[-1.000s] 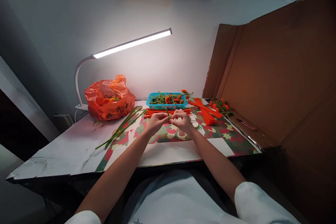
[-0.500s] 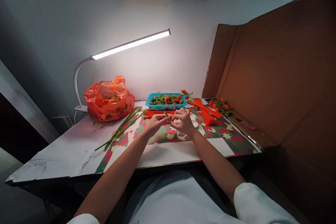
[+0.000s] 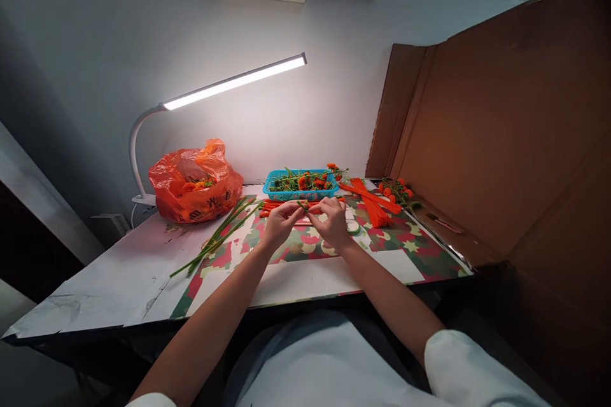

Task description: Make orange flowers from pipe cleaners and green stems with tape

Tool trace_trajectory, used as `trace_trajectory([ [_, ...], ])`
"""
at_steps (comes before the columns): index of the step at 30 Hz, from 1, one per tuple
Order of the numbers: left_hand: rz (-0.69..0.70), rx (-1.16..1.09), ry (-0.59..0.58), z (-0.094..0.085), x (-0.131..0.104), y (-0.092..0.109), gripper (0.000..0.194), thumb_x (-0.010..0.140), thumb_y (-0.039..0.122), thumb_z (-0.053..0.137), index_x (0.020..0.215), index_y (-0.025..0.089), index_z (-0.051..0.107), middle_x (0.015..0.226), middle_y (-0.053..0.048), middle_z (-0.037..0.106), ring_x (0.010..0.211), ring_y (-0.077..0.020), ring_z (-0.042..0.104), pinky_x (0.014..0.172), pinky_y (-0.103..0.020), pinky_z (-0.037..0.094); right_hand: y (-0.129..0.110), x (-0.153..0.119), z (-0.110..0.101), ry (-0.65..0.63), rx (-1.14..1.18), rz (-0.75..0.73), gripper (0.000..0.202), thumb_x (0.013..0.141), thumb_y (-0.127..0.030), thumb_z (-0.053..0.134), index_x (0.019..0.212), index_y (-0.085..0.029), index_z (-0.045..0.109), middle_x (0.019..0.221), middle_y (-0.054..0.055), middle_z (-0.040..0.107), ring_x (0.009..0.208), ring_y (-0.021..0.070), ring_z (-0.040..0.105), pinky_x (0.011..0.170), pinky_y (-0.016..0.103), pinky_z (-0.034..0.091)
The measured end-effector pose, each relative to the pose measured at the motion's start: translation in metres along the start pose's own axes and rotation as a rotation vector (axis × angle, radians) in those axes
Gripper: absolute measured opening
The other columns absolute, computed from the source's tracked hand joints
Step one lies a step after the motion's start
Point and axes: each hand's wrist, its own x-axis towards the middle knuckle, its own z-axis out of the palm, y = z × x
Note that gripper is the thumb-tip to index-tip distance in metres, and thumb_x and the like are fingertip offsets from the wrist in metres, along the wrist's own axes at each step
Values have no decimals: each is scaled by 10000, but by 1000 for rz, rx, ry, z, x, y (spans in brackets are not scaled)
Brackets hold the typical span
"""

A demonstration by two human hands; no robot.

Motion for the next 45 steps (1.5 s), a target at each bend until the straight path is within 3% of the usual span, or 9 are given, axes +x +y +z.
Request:
trace_trajectory([
  [6, 101, 102, 92, 3, -1, -1, 182, 725, 355, 679, 758, 177, 693, 998, -90, 648, 972, -226, 601, 824, -343, 508, -3, 0, 15, 45, 301, 281, 248, 761, -444, 631, 677, -210, 633, 717, 34, 578, 717, 181, 482, 689, 325, 345],
  [11, 197, 242, 121, 7, -7, 8, 122, 756, 331, 655, 768, 214, 688, 1051, -86, 644, 999, -235, 591, 825, -356, 511, 5, 4, 28, -171, 811, 654, 411, 654, -597, 643, 642, -191, 585, 587, -9, 536, 576, 125, 450, 589, 278, 340],
  [15, 229, 269, 149, 8, -8, 7, 107, 772, 305, 637, 789, 219, 698, 1058, -84, 646, 992, -228, 600, 799, -330, 512, 10, 6, 27, -320, 881, 808, 439, 639, -619, 633, 641, -184, 576, 559, -22, 523, 519, 103, 419, 539, 262, 302],
  [22, 3, -35, 206, 8, -2, -4, 266, 671, 399, 716, 768, 153, 693, 814, -54, 681, 786, -192, 633, 759, -328, 522, 1, 3, 7, 11, 170, 163, 244, 797, -442, 599, 859, -224, 691, 807, 31, 625, 798, 177, 517, 747, 318, 312],
  [26, -134, -123, 179, 7, -2, -4, 337, 592, 422, 768, 762, 139, 701, 740, -37, 691, 719, -173, 633, 761, -324, 514, 4, 2, 2, -52, -243, -103, 171, 880, -319, 542, 881, -272, 706, 828, 23, 630, 833, 175, 476, 776, 347, 220],
  [32, -124, -35, 182, 3, -1, -8, 358, 599, 439, 757, 776, 131, 708, 762, -55, 700, 712, -178, 637, 717, -312, 516, 3, 1, 7, -107, -386, -210, 245, 924, -323, 449, 901, -242, 679, 841, 45, 631, 853, 192, 445, 775, 369, 190],
  [36, 40, 131, 246, 6, -1, -11, 284, 679, 414, 697, 767, 144, 703, 860, -80, 697, 785, -198, 650, 708, -316, 534, -5, -2, 18, -53, -226, 7, 202, 867, -316, 512, 784, -197, 652, 814, 47, 620, 846, 189, 465, 772, 354, 220],
  [40, 307, 406, 298, 12, -4, -6, 181, 793, 321, 597, 790, 168, 692, 951, -93, 682, 875, -202, 647, 688, -311, 548, -10, 4, 28, -52, 322, 468, 229, 808, -363, 514, 675, -187, 577, 707, 19, 577, 742, 164, 474, 691, 300, 288],
  [45, 536, 592, 202, 11, -9, 1, 168, 859, 234, 517, 869, 194, 680, 1038, -86, 675, 968, -188, 635, 803, -336, 542, -6, 19, 18, -420, 1014, 1074, 231, 739, -263, 533, 550, -186, 424, 510, -52, 414, 510, 92, 348, 579, 258, 272],
])
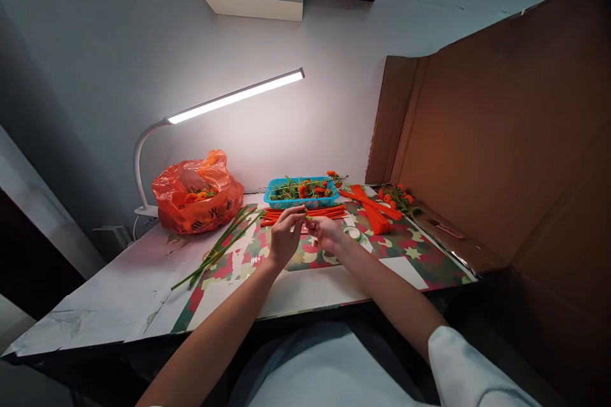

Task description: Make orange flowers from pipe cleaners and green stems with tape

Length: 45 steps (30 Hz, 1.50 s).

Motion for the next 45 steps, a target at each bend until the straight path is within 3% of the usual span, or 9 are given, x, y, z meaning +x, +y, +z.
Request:
trace_trajectory([
  [2, -1, -19, -10, -1, -1, 0, 169, 858, 241, 521, 875, 197, 684, 1051, -86, 671, 972, -190, 636, 803, -334, 545, -4, -2, -3, -95, 92, 135, 227, 729, -246, 542, 549, -184, 419, 486, -63, 393, 479, 81, 317, 568, 252, 268],
  [4, -77, -90, -1, 0, -1, -2, 167, 845, 268, 544, 874, 191, 690, 1074, -93, 664, 964, -197, 639, 769, -325, 555, -4, -4, -4, -84, 118, 118, 217, 721, -269, 570, 561, -183, 451, 484, -64, 405, 480, 81, 322, 563, 248, 267],
  [12, -563, -604, -21, 4, 1, -13, 382, 707, 355, 681, 1032, 161, 628, 999, -92, 694, 919, -232, 650, 773, -371, 550, 6, -1, -11, 280, -165, -438, 224, 688, -374, 596, 578, -178, 597, 579, -7, 537, 633, 141, 480, 627, 275, 342],
  [17, -632, -620, -54, 1, 2, -10, 442, 676, 352, 693, 1061, 174, 568, 969, -78, 675, 852, -194, 641, 673, -317, 556, -1, -9, -17, 333, -558, -830, 239, 765, -330, 541, 905, -191, 676, 840, 42, 602, 746, 172, 524, 679, 289, 406],
  [22, -623, -556, -152, -1, 2, -11, 317, 656, 332, 701, 886, 162, 563, 821, -23, 614, 711, -137, 597, 553, -239, 521, -7, -20, -20, 266, -1013, -1075, 453, 786, -266, 571, 1237, -256, 539, 1062, 59, 578, 983, 220, 493, 855, 339, 371],
  [25, -613, -539, -205, -2, 3, -12, 280, 659, 337, 695, 826, 154, 565, 772, -4, 578, 648, -110, 565, 533, -226, 504, -9, -22, -24, 232, -1292, -1114, 337, 831, -278, 548, 1165, -273, 595, 1204, 64, 547, 1104, 241, 437, 931, 374, 269],
  [29, -656, -540, -266, -5, 4, -10, 276, 677, 375, 670, 814, 160, 565, 726, 1, 580, 660, -122, 571, 535, -224, 497, -9, -21, -28, 191, -1489, -1075, 214, 888, -299, 498, 1034, -275, 653, 1074, 46, 626, 1041, 223, 466, 895, 383, 198],
  [36, -847, -642, -405, -13, 6, -18, 289, 680, 412, 676, 815, 171, 592, 778, -5, 603, 695, -140, 608, 624, -291, 549, -6, -15, -31, 119, -1561, -1111, 244, 933, -268, 424, 976, -268, 664, 919, 21, 672, 926, 185, 476, 889, 378, 148],
  [45, -841, -634, -414, -12, 6, -21, 262, 696, 400, 654, 768, 170, 550, 762, 11, 563, 604, -91, 555, 573, -241, 524, -5, -17, -27, 149, -1542, -1062, 208, 906, -303, 481, 837, -213, 655, 866, 33, 669, 866, 177, 480, 844, 366, 163],
])
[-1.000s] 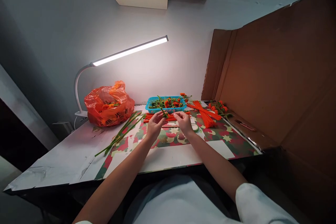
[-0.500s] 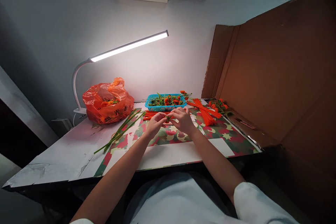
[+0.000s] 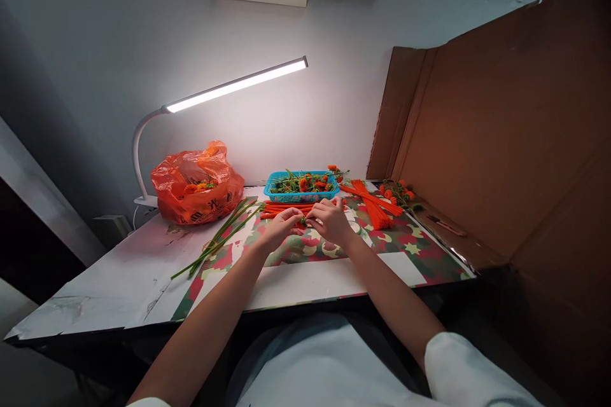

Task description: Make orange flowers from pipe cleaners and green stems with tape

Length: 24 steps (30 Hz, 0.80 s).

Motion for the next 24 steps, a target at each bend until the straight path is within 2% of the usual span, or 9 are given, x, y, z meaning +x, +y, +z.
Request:
trace_trajectory([
  [6, 82, 86, -19, 5, -3, 5, 286, 717, 434, 642, 776, 177, 530, 731, 24, 540, 609, -89, 543, 593, -239, 519, -5, 2, 3, -83, 140, 184, 218, 903, -307, 477, 796, -192, 627, 860, 24, 667, 865, 170, 514, 735, 317, 191],
  [12, 63, 59, -79, 1, -4, 4, 318, 686, 420, 691, 792, 172, 523, 797, -2, 571, 666, -106, 573, 641, -266, 532, -6, 0, 1, -44, 91, 95, 180, 906, -258, 467, 844, -200, 627, 890, 30, 660, 854, 165, 513, 759, 327, 204],
  [15, 99, 77, -99, -1, -2, 2, 293, 677, 371, 704, 798, 171, 528, 818, -8, 582, 701, -116, 585, 686, -290, 533, -8, 1, 3, -43, 126, 133, 169, 888, -234, 480, 822, -205, 632, 880, 25, 662, 860, 168, 513, 760, 331, 217],
  [17, 189, 170, -77, -1, -2, 1, 234, 688, 320, 688, 794, 168, 545, 814, -11, 579, 716, -119, 576, 682, -280, 524, -9, 2, 6, -51, 221, 231, 150, 853, -231, 514, 771, -203, 637, 851, 24, 662, 850, 175, 514, 740, 321, 236],
  [19, 320, 309, -41, 0, -3, 2, 150, 706, 261, 649, 787, 165, 568, 801, -15, 573, 717, -118, 558, 650, -255, 506, -10, 4, 9, -76, 398, 394, 153, 807, -237, 547, 685, -192, 627, 749, 17, 641, 763, 166, 511, 685, 299, 259],
  [22, 480, 496, -50, 2, -7, 6, 60, 723, 202, 579, 775, 173, 591, 820, -32, 569, 740, -129, 541, 599, -231, 483, -10, 6, 11, -179, 738, 665, 238, 743, -245, 561, 514, -179, 546, 508, -25, 480, 543, 118, 401, 567, 268, 245],
  [24, 530, 567, -98, 3, -9, 8, 62, 727, 186, 553, 773, 184, 595, 843, -41, 567, 758, -137, 536, 593, -233, 485, -9, 6, 10, -242, 905, 775, 288, 698, -248, 573, 435, -183, 475, 438, -49, 363, 485, 95, 312, 527, 263, 222],
])
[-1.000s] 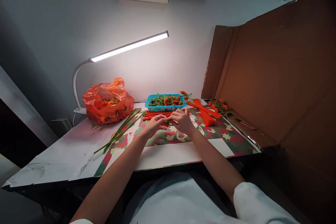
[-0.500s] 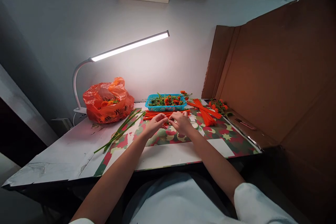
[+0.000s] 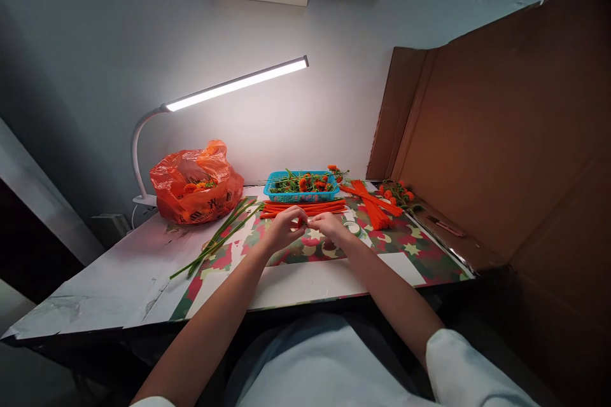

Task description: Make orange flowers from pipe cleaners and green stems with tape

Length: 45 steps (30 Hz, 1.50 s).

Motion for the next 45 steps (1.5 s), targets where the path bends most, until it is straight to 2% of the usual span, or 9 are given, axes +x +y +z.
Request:
trace_trajectory([
  [3, 21, 26, -11, 0, -1, 1, 79, 735, 186, 534, 782, 189, 597, 843, -42, 570, 758, -138, 529, 600, -238, 492, 0, -1, -4, -55, 110, 10, 253, 643, -280, 617, 439, -178, 508, 449, -47, 395, 496, 91, 322, 520, 256, 242],
  [6, -57, -40, 49, -1, 0, -4, 77, 740, 223, 559, 788, 177, 598, 831, -47, 585, 755, -142, 545, 604, -240, 492, 1, -2, -8, -55, 66, -164, 149, 641, -315, 654, 611, -170, 643, 586, -9, 553, 566, 116, 435, 564, 255, 306],
  [12, -410, -440, -5, -7, 1, -12, 211, 675, 315, 679, 785, 160, 588, 783, -27, 623, 683, -137, 606, 693, -315, 527, 5, -5, -12, 96, -596, -722, 107, 826, -265, 585, 840, -210, 677, 862, 38, 646, 856, 174, 509, 792, 324, 282],
  [18, -559, -583, -33, -10, 0, -8, 205, 638, 297, 719, 739, 165, 599, 735, -9, 626, 658, -131, 619, 719, -323, 529, 4, -6, -12, 107, -866, -816, 245, 920, -321, 458, 848, -211, 665, 843, 37, 636, 837, 166, 470, 789, 332, 222],
  [25, -457, -522, -23, -9, 1, -10, 210, 652, 301, 703, 735, 158, 574, 741, -16, 625, 660, -130, 608, 693, -314, 527, 7, -4, 0, 157, -520, -661, 197, 824, -250, 521, 662, -176, 603, 697, 12, 588, 712, 135, 495, 695, 284, 288],
  [34, -33, -77, 66, -1, -2, -3, 103, 762, 261, 598, 799, 166, 596, 871, -44, 593, 793, -138, 570, 629, -230, 514, -3, 1, 1, -149, 478, 244, 225, 647, -240, 580, 514, -183, 408, 471, -75, 310, 429, 53, 209, 432, 221, 141],
  [37, -53, -108, 59, -3, -1, -7, 135, 775, 275, 602, 854, 167, 621, 904, -61, 612, 838, -158, 587, 658, -248, 523, -3, 0, 0, -130, 513, 243, 212, 625, -247, 596, 526, -180, 420, 484, -73, 335, 434, 50, 229, 426, 214, 151],
  [42, -88, -235, 63, -6, 0, -10, 196, 751, 315, 657, 860, 152, 649, 937, -92, 627, 885, -188, 604, 703, -288, 538, -1, 0, 2, 108, 297, 9, 244, 613, -278, 595, 476, -175, 422, 461, -74, 328, 445, 48, 249, 437, 219, 170],
  [45, -37, -246, 61, -4, -1, -8, 190, 736, 323, 677, 823, 155, 657, 950, -94, 620, 912, -196, 602, 723, -305, 549, -1, 0, 0, 40, 325, 43, 265, 603, -289, 594, 468, -187, 390, 460, -81, 304, 440, 49, 237, 436, 222, 173],
])
